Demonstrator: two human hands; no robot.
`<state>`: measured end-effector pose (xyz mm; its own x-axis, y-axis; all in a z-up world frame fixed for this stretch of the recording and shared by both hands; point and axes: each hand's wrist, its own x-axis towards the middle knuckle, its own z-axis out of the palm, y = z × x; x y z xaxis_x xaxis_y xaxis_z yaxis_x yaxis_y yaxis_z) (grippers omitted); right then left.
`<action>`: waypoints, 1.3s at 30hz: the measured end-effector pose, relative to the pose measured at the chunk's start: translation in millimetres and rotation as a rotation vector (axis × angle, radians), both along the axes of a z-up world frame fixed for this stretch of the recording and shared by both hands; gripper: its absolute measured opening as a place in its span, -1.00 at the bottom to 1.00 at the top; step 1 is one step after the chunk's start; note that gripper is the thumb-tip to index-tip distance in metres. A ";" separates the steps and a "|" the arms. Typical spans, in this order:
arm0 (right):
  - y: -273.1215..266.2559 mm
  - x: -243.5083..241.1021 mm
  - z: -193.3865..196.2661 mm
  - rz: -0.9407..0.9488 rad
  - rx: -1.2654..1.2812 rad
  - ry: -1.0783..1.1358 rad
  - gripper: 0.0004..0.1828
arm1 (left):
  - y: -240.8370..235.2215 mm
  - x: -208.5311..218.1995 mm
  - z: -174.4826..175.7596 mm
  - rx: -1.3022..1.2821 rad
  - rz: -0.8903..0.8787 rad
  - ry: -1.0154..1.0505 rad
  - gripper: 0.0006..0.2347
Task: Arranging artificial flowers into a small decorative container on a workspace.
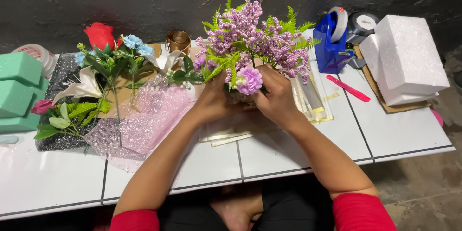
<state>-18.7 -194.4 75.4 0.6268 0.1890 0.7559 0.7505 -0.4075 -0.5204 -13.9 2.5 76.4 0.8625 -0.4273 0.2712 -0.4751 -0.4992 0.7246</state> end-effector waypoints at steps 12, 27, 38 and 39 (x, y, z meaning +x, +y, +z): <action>7.3 1.0 -0.2 -0.045 -0.176 -0.058 -0.91 | -0.7 14.3 -35.5 0.035 -0.013 -0.067 -0.20; -5.6 7.7 -23.8 -0.050 -0.218 -0.040 -0.92 | 2.3 14.6 -44.9 -0.340 -0.244 -0.098 -0.47; -7.0 9.4 -31.5 -0.090 -0.197 -0.128 -0.96 | -11.4 10.4 -33.6 -0.565 -0.300 0.000 -0.50; -7.1 11.0 -33.0 -0.103 -0.197 -0.155 -0.96 | -12.7 10.0 -32.6 -0.508 -0.259 0.040 -0.49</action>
<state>-7.6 -201.5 42.4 0.5297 0.2830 0.7996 0.7642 -0.5681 -0.3053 -3.9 -10.2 43.8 0.7607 -0.4506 0.4673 -0.5030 0.0459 0.8631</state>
